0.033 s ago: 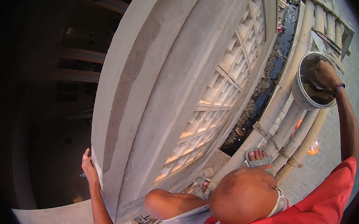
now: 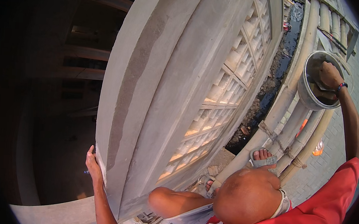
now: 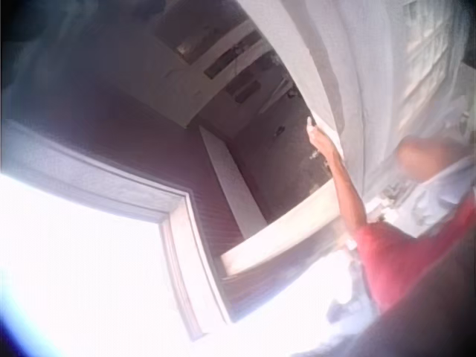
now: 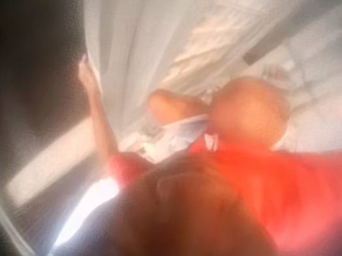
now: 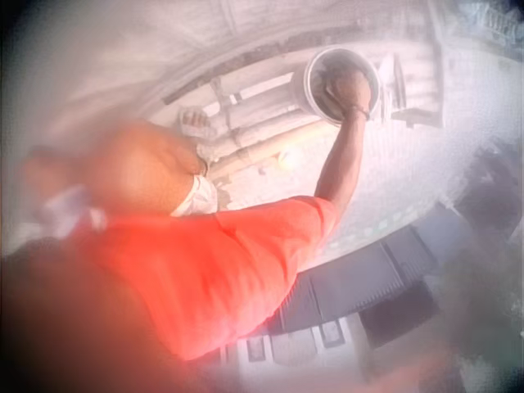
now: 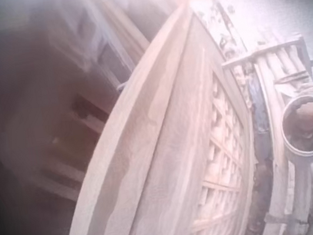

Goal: The person applies plaster to a curved wall section using a trowel, smoothing the surface in long strokes. They periodically dip the trowel into a bucket of water to clean it and continue spreading the plaster evenly across the wall.

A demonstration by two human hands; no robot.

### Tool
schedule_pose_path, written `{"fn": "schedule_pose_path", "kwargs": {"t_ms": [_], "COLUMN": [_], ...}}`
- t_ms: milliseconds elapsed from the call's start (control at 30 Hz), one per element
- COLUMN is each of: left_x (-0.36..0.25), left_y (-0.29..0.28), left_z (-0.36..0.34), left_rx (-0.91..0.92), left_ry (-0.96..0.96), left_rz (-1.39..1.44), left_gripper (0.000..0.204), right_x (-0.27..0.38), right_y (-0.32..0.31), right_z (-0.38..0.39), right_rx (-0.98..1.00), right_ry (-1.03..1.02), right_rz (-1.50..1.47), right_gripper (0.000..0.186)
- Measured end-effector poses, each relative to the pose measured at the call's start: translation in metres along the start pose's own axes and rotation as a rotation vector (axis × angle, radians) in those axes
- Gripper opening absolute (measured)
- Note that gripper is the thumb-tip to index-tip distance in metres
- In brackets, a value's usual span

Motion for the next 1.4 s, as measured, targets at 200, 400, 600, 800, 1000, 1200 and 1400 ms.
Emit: {"fn": "schedule_pose_path", "kwargs": {"t_ms": [200,400,600,800,1000,1200,1400], "left_x": [-0.017,-0.019,-0.017,0.007,0.026,0.01,0.003], "left_y": [0.011,0.007,0.01,0.007,0.009,0.001,0.001], "left_z": [0.009,0.011,0.007,0.002,0.005,0.002,0.005], "left_rx": [-0.022,-0.022,-0.06,-0.036,-0.064,-0.015,-0.044], "left_ry": [-0.057,-0.032,-0.036,-0.011,0.048,0.004,0.065], "left_rz": [0.012,0.007,0.048,0.069,0.078,-0.027,-0.039], "left_gripper": [0.06,0.061,0.06,0.061,0.06,0.067,0.067], "right_x": [-0.018,0.005,0.003,0.012,-0.002,-0.014,-0.01], "right_y": [0.022,-0.028,-0.07,-0.071,-0.049,-0.043,-0.103], "right_z": [-0.016,0.018,0.033,0.037,0.005,0.017,0.056], "right_rx": [0.007,-0.006,-0.149,0.026,-0.061,-0.015,-0.194], "right_ry": [0.026,-0.229,-0.277,-0.276,-0.079,-0.116,-0.117], "right_rz": [-0.035,-0.067,-0.149,-0.086,0.05,0.035,-0.228], "right_gripper": [0.017,0.012,0.012,0.011,0.017,0.017,0.015]}}
Point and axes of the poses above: each hand's wrist, its own z-axis away from the middle knuckle, its own y-axis out of the palm, x = y × z, the point moved 6 cm from there along -z, towards the middle knuckle, and after that the axes turned 9 degrees about y, right-handed, at the moved point
